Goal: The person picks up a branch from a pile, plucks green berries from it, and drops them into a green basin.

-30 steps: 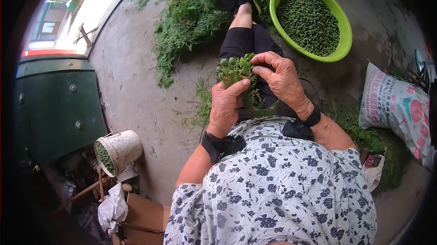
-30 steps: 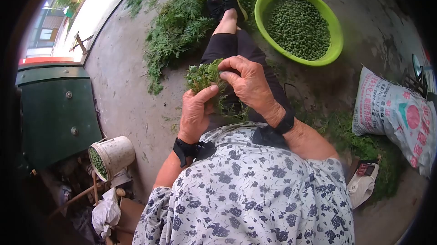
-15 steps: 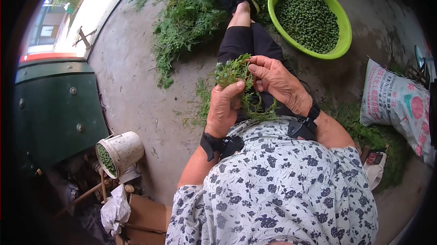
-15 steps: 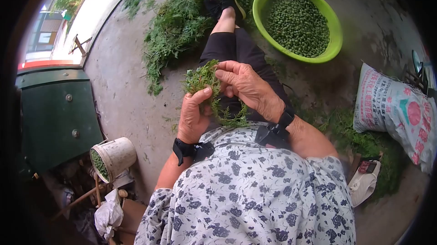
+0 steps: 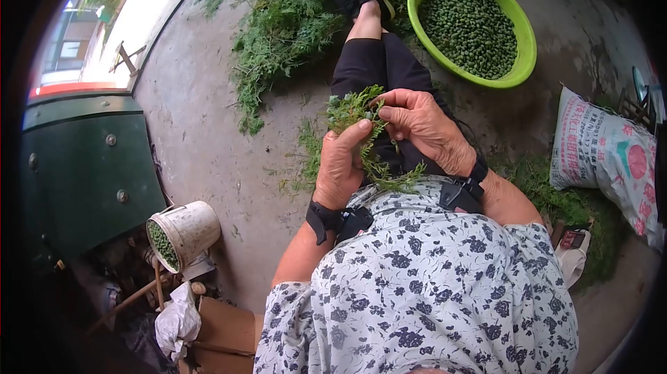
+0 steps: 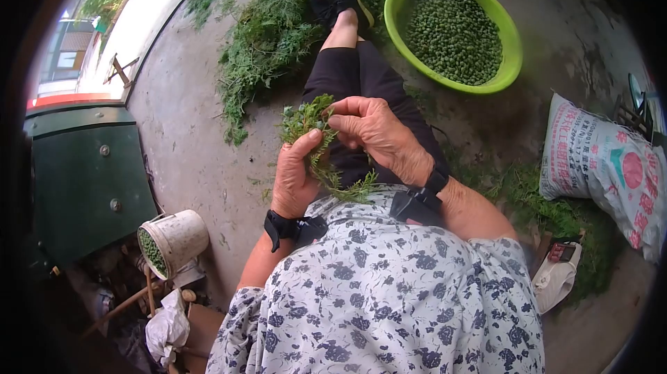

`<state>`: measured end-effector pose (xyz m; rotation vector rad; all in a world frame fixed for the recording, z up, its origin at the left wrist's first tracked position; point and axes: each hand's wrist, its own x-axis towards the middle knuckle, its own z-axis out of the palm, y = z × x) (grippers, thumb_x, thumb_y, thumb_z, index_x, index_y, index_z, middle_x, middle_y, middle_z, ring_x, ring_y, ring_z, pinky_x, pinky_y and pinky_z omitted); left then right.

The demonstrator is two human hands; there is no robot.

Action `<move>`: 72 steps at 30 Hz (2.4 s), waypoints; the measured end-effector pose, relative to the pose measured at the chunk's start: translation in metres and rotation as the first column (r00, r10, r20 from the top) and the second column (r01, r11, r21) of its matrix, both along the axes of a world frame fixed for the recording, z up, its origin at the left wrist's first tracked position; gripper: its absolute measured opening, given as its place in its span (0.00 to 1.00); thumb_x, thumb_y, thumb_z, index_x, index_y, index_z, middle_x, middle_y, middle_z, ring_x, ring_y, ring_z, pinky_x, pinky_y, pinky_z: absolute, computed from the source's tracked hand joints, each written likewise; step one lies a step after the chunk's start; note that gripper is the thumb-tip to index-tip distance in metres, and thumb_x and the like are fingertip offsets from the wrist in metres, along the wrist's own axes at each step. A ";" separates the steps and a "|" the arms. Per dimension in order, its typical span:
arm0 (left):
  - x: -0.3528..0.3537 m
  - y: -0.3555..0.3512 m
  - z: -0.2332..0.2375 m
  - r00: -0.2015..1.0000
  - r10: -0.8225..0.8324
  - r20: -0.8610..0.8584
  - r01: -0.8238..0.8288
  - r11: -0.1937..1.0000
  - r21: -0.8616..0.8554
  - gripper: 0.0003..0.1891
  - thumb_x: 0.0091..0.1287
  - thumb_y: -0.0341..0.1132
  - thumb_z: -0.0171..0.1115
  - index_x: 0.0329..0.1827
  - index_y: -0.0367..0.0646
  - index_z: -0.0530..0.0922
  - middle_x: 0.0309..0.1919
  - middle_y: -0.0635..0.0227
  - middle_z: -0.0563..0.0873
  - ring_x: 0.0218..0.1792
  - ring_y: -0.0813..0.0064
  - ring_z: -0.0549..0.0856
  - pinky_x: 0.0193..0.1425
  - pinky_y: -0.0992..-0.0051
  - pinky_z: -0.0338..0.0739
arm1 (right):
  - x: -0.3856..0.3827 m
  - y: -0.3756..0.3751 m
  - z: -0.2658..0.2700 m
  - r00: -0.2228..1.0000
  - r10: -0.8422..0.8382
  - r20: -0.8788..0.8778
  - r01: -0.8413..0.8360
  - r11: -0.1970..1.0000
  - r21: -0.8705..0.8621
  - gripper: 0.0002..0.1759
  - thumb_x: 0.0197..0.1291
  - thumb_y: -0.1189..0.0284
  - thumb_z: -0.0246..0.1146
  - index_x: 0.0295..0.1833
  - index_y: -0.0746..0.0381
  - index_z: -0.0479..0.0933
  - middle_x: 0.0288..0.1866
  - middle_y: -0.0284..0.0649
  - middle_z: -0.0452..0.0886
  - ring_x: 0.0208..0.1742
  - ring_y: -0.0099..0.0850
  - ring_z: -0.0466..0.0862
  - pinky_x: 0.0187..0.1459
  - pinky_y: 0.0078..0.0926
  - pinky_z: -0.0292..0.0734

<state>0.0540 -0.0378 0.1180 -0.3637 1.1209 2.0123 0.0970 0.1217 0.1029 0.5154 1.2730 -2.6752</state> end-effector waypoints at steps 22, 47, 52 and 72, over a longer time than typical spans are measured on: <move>0.000 0.000 0.001 0.981 0.063 -0.183 -0.088 0.987 -0.137 0.05 0.60 0.28 0.64 0.39 0.41 0.81 0.31 0.72 0.84 0.27 0.84 0.80 0.27 0.81 0.74 | -0.005 0.022 0.010 0.924 -0.381 0.024 0.379 0.923 0.065 0.10 0.58 0.77 0.64 0.45 0.67 0.76 0.31 0.32 0.79 0.26 0.18 0.77 0.24 0.13 0.71; -0.008 -0.002 -0.004 0.992 0.120 -0.025 -0.121 0.990 -0.075 0.04 0.60 0.33 0.67 0.34 0.46 0.81 0.28 0.79 0.82 0.26 0.88 0.76 0.26 0.85 0.66 | -0.001 0.014 0.023 0.989 -0.134 -0.069 0.130 0.990 -0.059 0.08 0.61 0.78 0.57 0.46 0.67 0.73 0.37 0.38 0.79 0.36 0.25 0.80 0.33 0.20 0.75; -0.009 -0.005 -0.013 0.972 0.214 0.099 -0.224 0.970 0.095 0.10 0.67 0.42 0.60 0.31 0.50 0.73 0.23 0.76 0.73 0.22 0.82 0.67 0.28 0.81 0.66 | 0.002 0.016 0.003 0.998 -0.065 0.020 0.065 0.998 -0.006 0.08 0.61 0.77 0.59 0.46 0.66 0.76 0.36 0.34 0.79 0.31 0.20 0.78 0.31 0.16 0.74; -0.003 -0.003 -0.015 0.990 0.086 -0.114 -0.081 0.996 0.046 0.08 0.60 0.28 0.65 0.41 0.42 0.78 0.34 0.72 0.82 0.36 0.78 0.80 0.41 0.75 0.76 | 0.007 -0.005 0.005 0.999 -0.032 -0.038 0.038 0.983 0.180 0.13 0.56 0.79 0.64 0.48 0.68 0.77 0.38 0.32 0.79 0.30 0.14 0.76 0.30 0.12 0.74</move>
